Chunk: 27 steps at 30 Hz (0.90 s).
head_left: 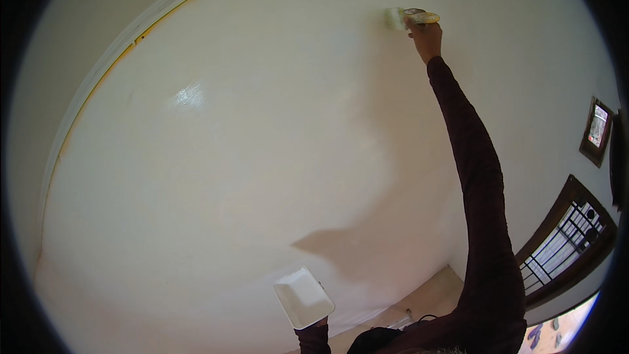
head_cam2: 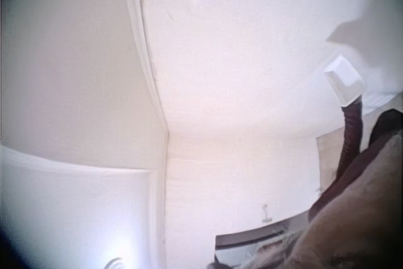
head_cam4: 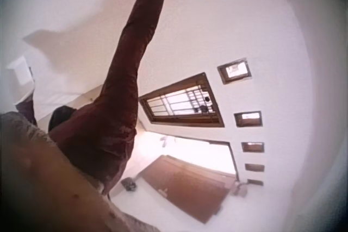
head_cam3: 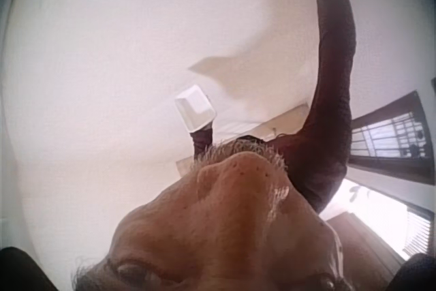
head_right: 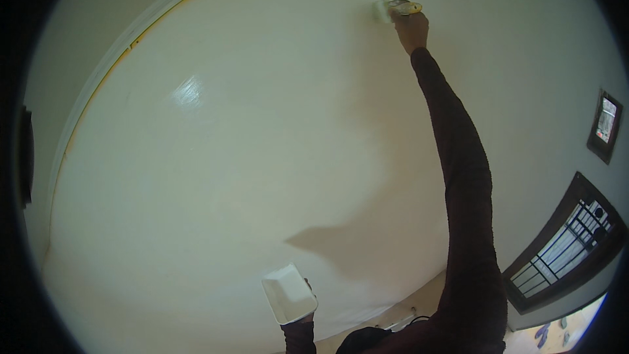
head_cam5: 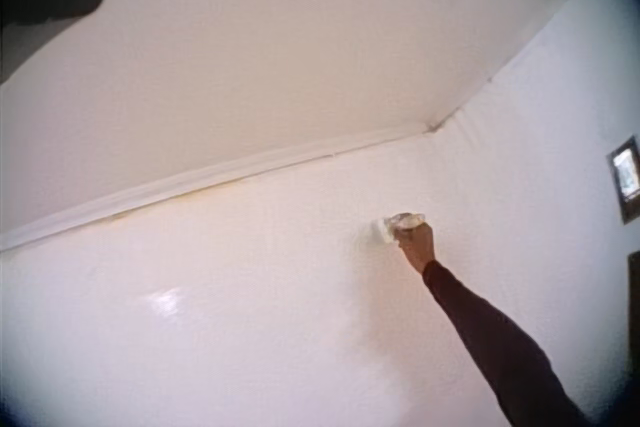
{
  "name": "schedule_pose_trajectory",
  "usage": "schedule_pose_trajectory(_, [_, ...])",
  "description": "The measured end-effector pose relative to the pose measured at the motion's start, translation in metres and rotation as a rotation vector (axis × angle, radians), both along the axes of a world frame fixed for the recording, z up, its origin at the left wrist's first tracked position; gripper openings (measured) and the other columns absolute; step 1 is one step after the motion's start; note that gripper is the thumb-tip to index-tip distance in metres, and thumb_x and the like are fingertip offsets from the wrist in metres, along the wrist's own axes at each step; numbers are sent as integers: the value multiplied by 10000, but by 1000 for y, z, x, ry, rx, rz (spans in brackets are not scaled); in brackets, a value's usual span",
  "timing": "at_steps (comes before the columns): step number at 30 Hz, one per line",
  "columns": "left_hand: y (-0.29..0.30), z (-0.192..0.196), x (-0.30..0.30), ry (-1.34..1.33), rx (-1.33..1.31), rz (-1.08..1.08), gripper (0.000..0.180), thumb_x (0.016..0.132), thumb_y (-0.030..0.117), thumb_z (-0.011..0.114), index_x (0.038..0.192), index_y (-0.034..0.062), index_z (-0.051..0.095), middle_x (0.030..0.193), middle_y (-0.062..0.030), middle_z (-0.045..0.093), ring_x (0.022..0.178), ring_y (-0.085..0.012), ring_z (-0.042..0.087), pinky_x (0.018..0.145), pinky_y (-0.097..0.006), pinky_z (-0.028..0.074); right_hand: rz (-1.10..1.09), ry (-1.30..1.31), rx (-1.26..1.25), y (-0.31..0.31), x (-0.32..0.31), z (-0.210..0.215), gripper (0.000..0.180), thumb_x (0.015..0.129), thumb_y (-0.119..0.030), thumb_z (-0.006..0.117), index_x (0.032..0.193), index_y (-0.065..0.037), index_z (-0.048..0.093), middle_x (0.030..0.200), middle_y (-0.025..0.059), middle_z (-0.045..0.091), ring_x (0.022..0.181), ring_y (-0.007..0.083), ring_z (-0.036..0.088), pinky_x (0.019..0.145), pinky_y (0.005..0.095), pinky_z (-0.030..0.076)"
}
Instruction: The person paints a ceiling using a paintbrush and a small paint tray. They repeatedly dip the brush into the tray and apply white paint to the ceiling surface in steady strokes, working across different sections.
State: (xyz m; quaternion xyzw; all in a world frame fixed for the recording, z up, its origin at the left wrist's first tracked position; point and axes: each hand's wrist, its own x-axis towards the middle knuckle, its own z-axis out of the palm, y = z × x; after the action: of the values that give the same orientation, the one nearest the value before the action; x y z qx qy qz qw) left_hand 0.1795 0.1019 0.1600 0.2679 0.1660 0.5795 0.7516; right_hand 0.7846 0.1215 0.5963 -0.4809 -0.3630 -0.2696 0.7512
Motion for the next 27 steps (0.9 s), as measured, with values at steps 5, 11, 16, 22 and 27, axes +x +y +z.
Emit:
schedule_pose_trajectory(5, [-6,12,16,-152,-74,-27,552,999,480,415,1418,123,442,1272,-170,594,1086,-352,621,869,-481,557,-250,-163,53,11,-29,0,232,850,-156,711,1075,-102,693,925,70,714,816,201,699,763,325,545])
schedule_pose_trajectory(11, [-9,23,21,263,209,77,500,1015,393,451,1427,115,395,1265,-134,592,1070,-279,630,896,-436,548,-43,-459,27,36,-162,-9,192,828,-122,693,1020,-116,684,1003,78,625,900,302,646,768,392,528])
schedule_pose_trajectory(16, [9,27,37,310,315,-11,491,1018,375,455,1432,120,386,1258,-114,595,1068,-244,630,891,-417,548,652,-321,-70,32,-249,-20,182,852,-116,699,993,-6,666,921,69,690,784,150,645,713,301,520])
schedule_pose_trajectory(22, [5,65,54,-28,89,-82,489,1016,389,460,1433,141,394,1330,-95,549,1199,-243,562,965,-444,509,1103,-411,-493,-12,-348,-87,288,832,-229,731,924,34,658,738,110,668,596,163,624,570,323,505])
schedule_pose_trajectory(27, [16,49,60,-172,37,-134,527,1014,441,440,1453,160,368,1405,-102,485,1284,-259,506,1026,-479,468,1014,-728,-1021,-28,-396,-138,342,808,-261,665,794,77,610,770,225,627,722,388,632,684,452,501])
